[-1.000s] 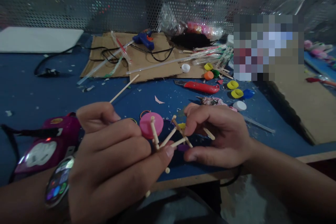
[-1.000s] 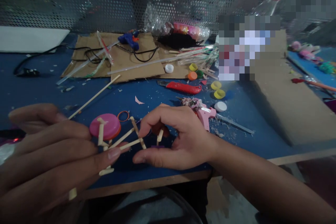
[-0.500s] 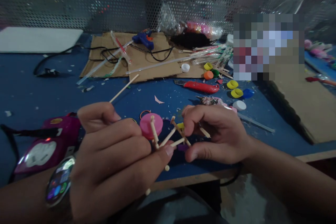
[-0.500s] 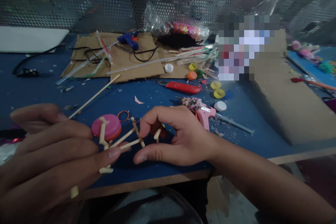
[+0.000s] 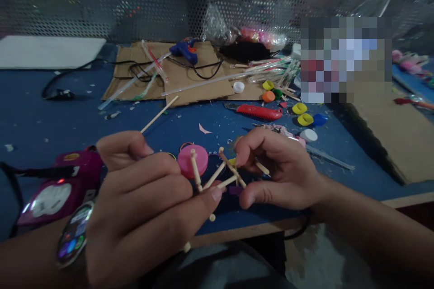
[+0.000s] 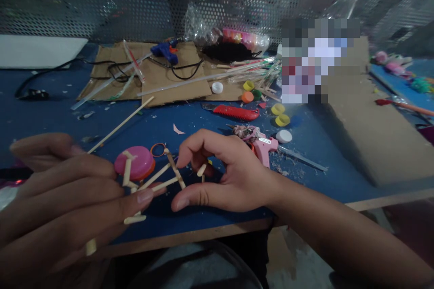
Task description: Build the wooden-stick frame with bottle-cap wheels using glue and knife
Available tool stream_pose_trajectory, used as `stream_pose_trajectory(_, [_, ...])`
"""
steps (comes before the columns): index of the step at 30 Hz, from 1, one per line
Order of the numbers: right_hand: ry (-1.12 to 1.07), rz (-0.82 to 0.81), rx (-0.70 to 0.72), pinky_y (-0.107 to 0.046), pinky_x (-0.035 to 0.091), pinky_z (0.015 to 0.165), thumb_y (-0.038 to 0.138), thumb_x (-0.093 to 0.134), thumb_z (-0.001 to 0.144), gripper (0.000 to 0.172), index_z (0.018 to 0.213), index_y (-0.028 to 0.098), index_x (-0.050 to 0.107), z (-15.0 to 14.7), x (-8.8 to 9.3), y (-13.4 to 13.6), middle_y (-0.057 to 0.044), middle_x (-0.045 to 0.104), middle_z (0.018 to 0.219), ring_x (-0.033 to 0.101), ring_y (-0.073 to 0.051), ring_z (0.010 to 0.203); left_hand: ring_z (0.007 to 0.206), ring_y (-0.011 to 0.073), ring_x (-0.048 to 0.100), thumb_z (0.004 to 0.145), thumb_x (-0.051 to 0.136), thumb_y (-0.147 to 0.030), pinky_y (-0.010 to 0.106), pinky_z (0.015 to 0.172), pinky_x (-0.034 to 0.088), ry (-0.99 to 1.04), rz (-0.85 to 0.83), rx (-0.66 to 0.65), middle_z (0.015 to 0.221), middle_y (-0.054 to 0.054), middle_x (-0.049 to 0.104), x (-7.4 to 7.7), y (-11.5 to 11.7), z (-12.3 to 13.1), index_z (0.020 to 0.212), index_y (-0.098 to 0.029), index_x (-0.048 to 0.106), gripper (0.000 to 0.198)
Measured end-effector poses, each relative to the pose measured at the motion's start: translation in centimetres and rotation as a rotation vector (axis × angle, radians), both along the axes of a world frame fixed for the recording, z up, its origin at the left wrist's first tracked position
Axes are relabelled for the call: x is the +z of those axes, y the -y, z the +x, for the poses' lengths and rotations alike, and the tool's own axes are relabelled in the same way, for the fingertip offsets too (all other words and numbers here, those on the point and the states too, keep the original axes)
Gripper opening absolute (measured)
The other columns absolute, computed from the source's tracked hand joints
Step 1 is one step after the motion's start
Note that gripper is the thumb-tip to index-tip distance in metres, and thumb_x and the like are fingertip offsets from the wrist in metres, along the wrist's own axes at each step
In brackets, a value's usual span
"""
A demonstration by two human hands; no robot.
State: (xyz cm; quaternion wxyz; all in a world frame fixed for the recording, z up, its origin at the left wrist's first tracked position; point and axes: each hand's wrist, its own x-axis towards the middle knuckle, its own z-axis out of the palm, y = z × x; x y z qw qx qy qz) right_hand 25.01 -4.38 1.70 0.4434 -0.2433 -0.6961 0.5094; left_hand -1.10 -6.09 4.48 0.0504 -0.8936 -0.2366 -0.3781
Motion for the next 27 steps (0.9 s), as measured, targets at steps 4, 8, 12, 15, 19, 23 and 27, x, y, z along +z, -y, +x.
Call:
stream_pose_trajectory(4, [0.011, 0.016, 0.022, -0.02, 0.046, 0.06, 0.031, 0.099, 0.084, 0.036, 0.102, 0.017, 0.072, 0.1, 0.0, -0.1, 0.003, 0.067, 0.083, 0.056, -0.008, 0.068, 0.058, 0.0183, 0.068, 0.113, 0.047, -0.015, 0.049, 0.077, 0.032, -0.111, -0.06, -0.05, 0.065, -0.006, 0.072, 0.4, 0.1, -0.4, 0.11, -0.024, 0.072, 0.026])
stream_pose_trajectory(8, [0.025, 0.031, 0.019, -0.02, 0.046, 0.06, 0.028, 0.101, 0.081, 0.035, 0.1, 0.017, 0.073, 0.2, -0.1, -0.2, 0.003, 0.068, 0.082, 0.056, -0.007, 0.067, 0.059, 0.0195, 0.069, 0.111, 0.047, -0.014, 0.049, 0.077, 0.033, -0.09, -0.047, -0.039, 0.064, -0.006, 0.07, 0.6, -0.1, -1.0, 0.108, -0.023, 0.073, 0.028])
stream_pose_trajectory(12, [0.009, 0.042, 0.03, -0.02, 0.046, 0.062, 0.026, 0.1, 0.081, 0.033, 0.096, 0.018, 0.071, 0.1, -0.2, -0.2, 0.004, 0.069, 0.081, 0.058, -0.008, 0.068, 0.06, 0.0194, 0.07, 0.107, 0.056, -0.014, 0.049, 0.076, 0.034, -0.111, -0.061, -0.059, 0.067, -0.006, 0.07, 0.3, -0.1, -1.1, 0.11, -0.024, 0.075, 0.022])
stream_pose_trajectory(15, [0.012, 0.066, 0.025, -0.022, 0.044, 0.063, 0.025, 0.099, 0.083, 0.031, 0.087, 0.018, 0.069, 0.0, -0.3, -0.2, 0.005, 0.067, 0.075, 0.057, -0.008, 0.067, 0.06, 0.0208, 0.069, 0.108, 0.057, -0.021, 0.05, 0.076, 0.035, -0.058, -0.073, 0.026, 0.069, -0.006, 0.07, -0.1, 0.7, -0.6, 0.11, -0.029, 0.075, 0.02])
stream_pose_trajectory(19, [-0.014, 0.032, 0.013, -0.023, 0.042, 0.06, 0.027, 0.102, 0.08, 0.037, 0.086, 0.019, 0.066, -0.1, -0.4, -0.3, 0.006, 0.062, 0.074, 0.052, -0.009, 0.066, 0.063, 0.0235, 0.069, 0.111, 0.05, -0.024, 0.057, 0.088, 0.04, 0.084, -0.179, 0.238, 0.068, -0.005, 0.069, -0.7, 1.6, 0.5, 0.106, -0.037, 0.074, 0.027])
stream_pose_trajectory(23, [-0.049, -0.014, 0.02, -0.021, 0.04, 0.058, 0.023, 0.104, 0.075, 0.044, 0.1, 0.02, 0.068, 0.1, -0.1, 0.0, 0.007, 0.061, 0.08, 0.05, -0.007, 0.067, 0.048, 0.0185, 0.057, 0.109, 0.054, -0.026, 0.052, 0.079, 0.037, 0.21, -0.066, 0.168, 0.054, -0.008, 0.06, -0.8, 0.2, 0.7, 0.091, -0.034, 0.07, 0.025])
stream_pose_trajectory(27, [0.022, -0.031, 0.041, -0.023, 0.044, 0.061, 0.023, 0.084, 0.095, 0.022, 0.111, 0.018, 0.069, 0.4, 0.6, 0.4, 0.003, 0.062, 0.082, 0.054, -0.009, 0.068, 0.054, 0.0139, 0.062, 0.095, 0.072, -0.01, 0.046, 0.077, 0.038, -0.045, -0.099, -0.06, 0.064, -0.011, 0.069, -0.1, -1.4, -0.3, 0.111, -0.027, 0.073, 0.024])
